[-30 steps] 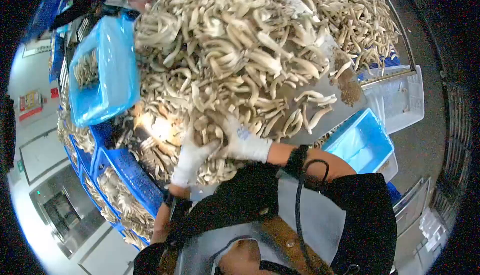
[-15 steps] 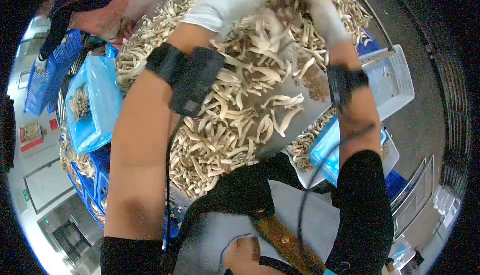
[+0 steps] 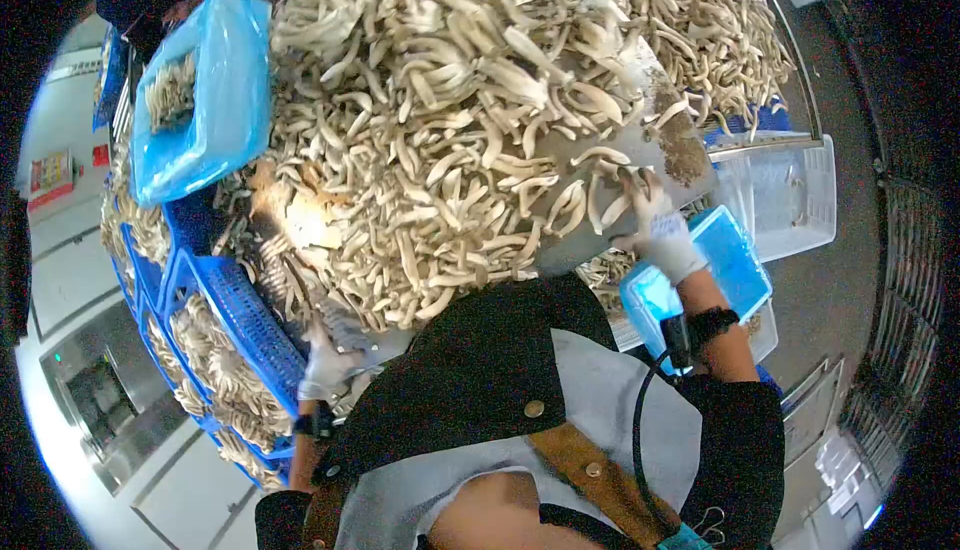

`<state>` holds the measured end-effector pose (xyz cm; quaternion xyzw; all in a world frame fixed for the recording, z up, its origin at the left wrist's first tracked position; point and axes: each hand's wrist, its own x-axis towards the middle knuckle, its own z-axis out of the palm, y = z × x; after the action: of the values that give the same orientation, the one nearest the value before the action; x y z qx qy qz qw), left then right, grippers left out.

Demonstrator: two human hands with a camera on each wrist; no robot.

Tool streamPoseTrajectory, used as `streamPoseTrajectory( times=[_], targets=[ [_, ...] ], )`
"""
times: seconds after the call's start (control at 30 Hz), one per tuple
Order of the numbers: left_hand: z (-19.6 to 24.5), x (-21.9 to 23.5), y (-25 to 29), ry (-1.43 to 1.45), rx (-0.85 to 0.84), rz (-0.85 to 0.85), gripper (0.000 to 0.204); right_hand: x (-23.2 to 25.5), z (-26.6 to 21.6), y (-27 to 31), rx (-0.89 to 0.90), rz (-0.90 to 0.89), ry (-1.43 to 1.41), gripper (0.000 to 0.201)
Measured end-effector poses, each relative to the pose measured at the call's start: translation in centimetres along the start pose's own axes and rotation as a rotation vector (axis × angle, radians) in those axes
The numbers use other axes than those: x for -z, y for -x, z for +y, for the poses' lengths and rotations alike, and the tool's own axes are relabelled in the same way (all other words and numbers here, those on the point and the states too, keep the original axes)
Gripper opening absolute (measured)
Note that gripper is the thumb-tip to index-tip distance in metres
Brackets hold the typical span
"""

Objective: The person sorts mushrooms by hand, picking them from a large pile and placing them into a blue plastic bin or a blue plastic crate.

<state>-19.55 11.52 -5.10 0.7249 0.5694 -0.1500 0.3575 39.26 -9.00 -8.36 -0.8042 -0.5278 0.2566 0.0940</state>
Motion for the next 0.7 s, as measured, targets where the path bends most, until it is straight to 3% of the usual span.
streamPoseTrajectory(
  times=[0.03, 0.07, 0.1, 0.13, 0.17, 0.2, 0.23, 0.27, 0.3, 0.33, 0.4, 0.47, 0.5, 0.53, 0.57, 0.63, 0.7],
  targets=[
    [-1.5, -3.1, 0.7, -0.025, 0.013, 0.061, 0.138, -1.5, -1.1, 0.5, -0.073, -0.086, 0.099, 0.111],
    [-1.2, -5.9, 0.6, -0.125, -0.078, 0.187, 0.138, -3.2, -2.2, 0.4, -0.019, -0.174, 0.245, 0.108],
    [2.1, -6.4, 0.2, -0.161, -0.044, 0.191, 0.138, -5.1, -3.5, 0.1, 0.030, -0.261, 0.389, 0.105],
    [1.7, -8.8, -1.6, -0.166, -0.210, 0.286, 0.134, -6.6, -4.9, -0.3, 0.133, -0.232, 0.104, 0.099],
    [2.7, -10.6, -3.4, -0.028, -0.496, 0.525, 0.124, -9.0, -6.2, -1.2, 0.178, -0.218, -0.189, 0.093],
    [6.6, -10.6, -4.2, -0.076, -0.465, 0.562, 0.107, -11.4, -7.5, -2.2, 0.231, -0.224, -0.479, 0.087],
    [7.4, -11.4, -5.3, -0.219, -0.479, 0.693, 0.113, -12.1, -8.6, -3.1, 0.348, -0.200, -0.514, 0.082],
    [7.0, -12.6, -7.3, -0.130, -0.579, 0.710, 0.106, -12.7, -9.7, -4.0, 0.465, -0.179, -0.548, 0.078],
    [6.6, -13.6, -9.4, -0.041, -0.680, 0.726, 0.100, -10.6, -11.0, -4.9, 0.697, -0.109, -0.309, 0.075],
    [7.4, -12.9, -10.4, -0.033, -0.710, 0.732, 0.098, -9.2, -12.2, -5.8, 0.917, -0.039, -0.065, 0.072],
    [9.9, -9.8, -12.1, 0.030, -0.768, 0.712, 0.092, -8.5, -14.3, -7.8, 0.889, 0.108, -0.111, 0.070],
    [14.8, -5.3, -12.8, 0.242, -0.714, 0.653, 0.060, -9.7, -15.3, -9.9, 0.847, 0.182, -0.076, 0.067],
    [16.3, -3.7, -14.3, 0.167, -0.815, 0.807, 0.060, -9.2, -17.3, -10.8, 0.811, 0.272, -0.280, 0.066],
    [17.8, -0.8, -15.9, -0.475, -1.060, 1.010, 0.060, -8.6, -18.9, -12.0, 0.732, 0.330, -0.266, 0.069],
    [19.0, 1.1, -16.3, -0.457, -1.004, 0.904, 0.063, -8.0, -20.3, -13.1, 0.648, 0.387, -0.255, 0.072],
    [20.9, 4.0, -18.2, 0.007, -0.787, 0.510, 0.069, -6.3, -22.7, -14.5, 0.492, 0.267, -0.315, 0.083],
    [20.7, 6.5, -19.6, 0.017, -0.616, 0.263, 0.089, -4.4, -23.4, -15.4, 0.329, -0.036, -0.179, 0.094]
  ],
)
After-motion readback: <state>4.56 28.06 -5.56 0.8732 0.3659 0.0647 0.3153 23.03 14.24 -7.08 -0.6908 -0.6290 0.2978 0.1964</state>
